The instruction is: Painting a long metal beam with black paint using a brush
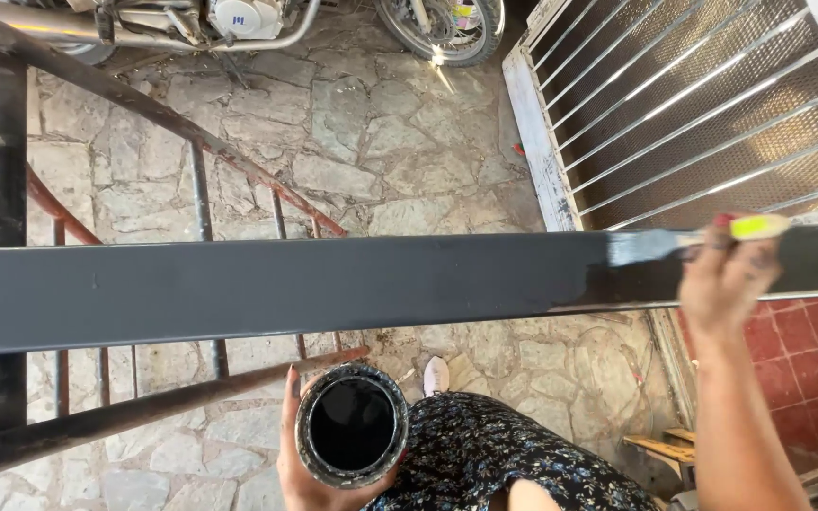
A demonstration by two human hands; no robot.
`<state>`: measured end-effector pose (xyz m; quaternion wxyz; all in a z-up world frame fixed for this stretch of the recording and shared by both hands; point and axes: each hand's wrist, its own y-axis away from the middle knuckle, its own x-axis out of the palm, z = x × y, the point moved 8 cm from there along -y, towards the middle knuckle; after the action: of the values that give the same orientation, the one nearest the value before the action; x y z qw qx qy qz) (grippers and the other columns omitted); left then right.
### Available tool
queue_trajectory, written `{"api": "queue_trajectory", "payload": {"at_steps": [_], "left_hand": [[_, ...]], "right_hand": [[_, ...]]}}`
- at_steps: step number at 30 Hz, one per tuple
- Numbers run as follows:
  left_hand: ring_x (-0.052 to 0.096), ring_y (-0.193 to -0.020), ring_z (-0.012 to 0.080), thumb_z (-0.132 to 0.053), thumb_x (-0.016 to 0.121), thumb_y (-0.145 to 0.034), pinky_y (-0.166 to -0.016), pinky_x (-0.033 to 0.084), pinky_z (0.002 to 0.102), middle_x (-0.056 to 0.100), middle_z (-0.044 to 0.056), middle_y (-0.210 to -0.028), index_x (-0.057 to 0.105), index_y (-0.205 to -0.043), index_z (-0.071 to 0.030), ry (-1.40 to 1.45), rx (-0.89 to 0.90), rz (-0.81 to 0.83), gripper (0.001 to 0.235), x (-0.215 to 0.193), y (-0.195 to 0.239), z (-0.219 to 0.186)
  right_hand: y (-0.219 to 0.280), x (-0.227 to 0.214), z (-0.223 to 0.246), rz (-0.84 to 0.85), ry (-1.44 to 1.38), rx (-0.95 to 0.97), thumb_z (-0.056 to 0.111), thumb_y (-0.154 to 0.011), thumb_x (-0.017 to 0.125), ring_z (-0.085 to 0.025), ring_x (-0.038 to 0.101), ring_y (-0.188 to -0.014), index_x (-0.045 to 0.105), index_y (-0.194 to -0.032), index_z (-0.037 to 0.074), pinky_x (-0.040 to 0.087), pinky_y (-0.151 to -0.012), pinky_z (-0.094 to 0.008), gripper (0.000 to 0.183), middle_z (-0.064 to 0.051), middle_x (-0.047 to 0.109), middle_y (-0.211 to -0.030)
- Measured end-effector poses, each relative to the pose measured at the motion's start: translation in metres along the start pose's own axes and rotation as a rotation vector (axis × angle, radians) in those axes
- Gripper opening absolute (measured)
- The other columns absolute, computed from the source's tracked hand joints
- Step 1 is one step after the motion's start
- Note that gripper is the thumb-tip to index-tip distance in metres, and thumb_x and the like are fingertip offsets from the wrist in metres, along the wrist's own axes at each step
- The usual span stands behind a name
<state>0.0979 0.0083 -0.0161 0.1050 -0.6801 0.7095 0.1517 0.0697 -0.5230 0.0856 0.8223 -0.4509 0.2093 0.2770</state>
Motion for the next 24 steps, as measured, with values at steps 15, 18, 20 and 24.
{"api": "queue_trajectory", "payload": {"at_steps": [15,18,20,24], "left_hand": [[0.065,-0.13,0.0247,-0.041,0.1,-0.036,-0.114,0.048,0.045,0.067,0.003,-0.137,0.022,-0.163,-0.009,-0.004,0.062,0.043,0.153,-0.005,-0.01,-0.023],[0.069,-0.125,0.024,-0.045,0.1,-0.036,-0.113,0.048,0.044,0.076,0.004,-0.124,0.024,-0.163,-0.013,-0.04,0.038,0.045,0.152,-0.008,-0.012,-0.015],[0.069,-0.126,0.0241,-0.045,0.1,-0.036,-0.114,0.048,0.045,0.075,0.004,-0.125,0.023,-0.163,-0.013,-0.039,0.051,0.069,0.152,-0.006,-0.014,-0.015],[0.067,-0.127,0.0244,-0.045,0.099,-0.038,-0.115,0.047,0.045,0.073,0.005,-0.128,0.022,-0.163,-0.012,-0.041,0.089,0.116,0.151,-0.01,-0.02,-0.02]], "right_hand": [[0.029,0.027,0.034,0.037,0.234,0.106,0.026,-0.122,0.05,-0.03,0.067,-0.08,0.058,-0.128,-0.004,0.053,-0.066,-0.043,0.032,-0.017,0.069,-0.101],[0.018,-0.021,0.007,-0.098,-0.12,0.134,0.0,-0.13,0.047,-0.019,0.054,-0.068,0.047,-0.127,-0.009,0.051,-0.057,-0.028,0.01,-0.018,0.053,-0.096],[0.029,0.005,0.047,-0.141,-0.191,0.143,0.011,-0.125,0.049,-0.016,0.057,-0.064,0.048,-0.129,-0.001,0.05,-0.053,-0.025,0.012,-0.013,0.058,-0.097],[0.059,0.09,0.129,0.118,-0.487,0.132,0.019,-0.113,0.048,-0.009,0.06,-0.052,0.055,-0.116,0.002,0.048,-0.037,-0.017,0.018,-0.008,0.062,-0.088]]}}
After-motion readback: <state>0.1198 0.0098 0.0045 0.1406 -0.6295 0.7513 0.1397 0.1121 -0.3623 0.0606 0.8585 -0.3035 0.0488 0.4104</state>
